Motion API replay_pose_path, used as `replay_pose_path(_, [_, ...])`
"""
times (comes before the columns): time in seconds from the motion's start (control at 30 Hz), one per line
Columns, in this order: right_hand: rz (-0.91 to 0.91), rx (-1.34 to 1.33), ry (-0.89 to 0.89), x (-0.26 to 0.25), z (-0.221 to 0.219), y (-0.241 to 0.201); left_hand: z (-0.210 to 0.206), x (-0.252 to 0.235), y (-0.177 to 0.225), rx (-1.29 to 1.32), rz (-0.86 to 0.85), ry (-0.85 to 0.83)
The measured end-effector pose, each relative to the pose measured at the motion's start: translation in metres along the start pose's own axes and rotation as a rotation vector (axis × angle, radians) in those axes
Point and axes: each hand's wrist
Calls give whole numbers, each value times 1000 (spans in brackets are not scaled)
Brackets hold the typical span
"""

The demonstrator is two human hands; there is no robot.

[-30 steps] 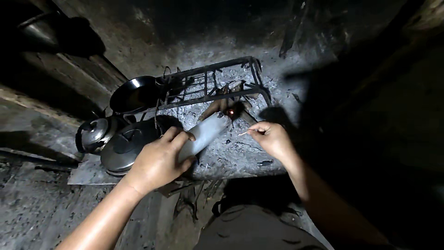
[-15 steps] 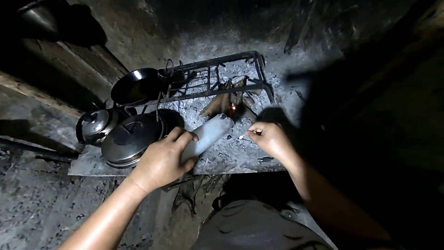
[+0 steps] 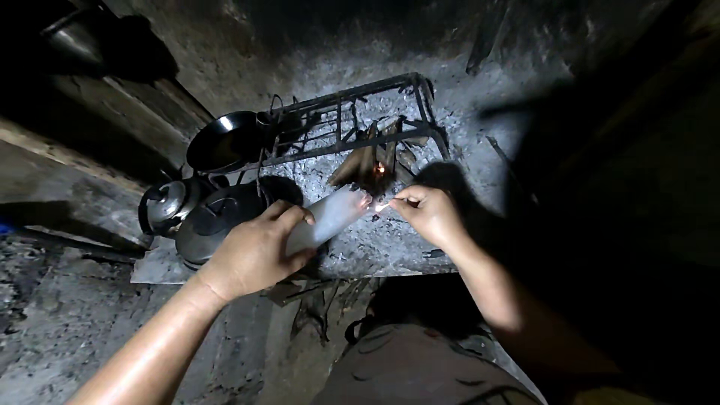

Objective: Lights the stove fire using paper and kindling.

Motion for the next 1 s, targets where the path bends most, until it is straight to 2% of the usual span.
replay_pose_path(0.2, [-20, -82, -11, -7, -7, -3, 43, -20, 5, -169, -17, -142])
replay_pose_path(0.4, [39, -158, 57, -10, -14, -3, 76, -37, 26, -338, -109, -156])
replay_pose_path(0.47, [41, -184, 85, -11, -11, -2, 84, -38, 37, -446, -133, -135])
replay_pose_path(0.6, [57, -217, 164, -14, -4, 1, 92, -32, 49, -606, -310, 14])
replay_pose_path(0.73, [71, -253, 212, -17, 9, -3, 97, -25, 54, -662, -428, 130])
replay_pose_path(1.0, [174, -256, 254, -20, 21, -13, 101, -21, 52, -723, -435, 187])
Point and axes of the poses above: each hand's wrist, its own x-axis away from the middle knuckle, its own z-axis out of the back of the hand, y = z × x, and after that the axes turned 7 degrees about z, right-handed
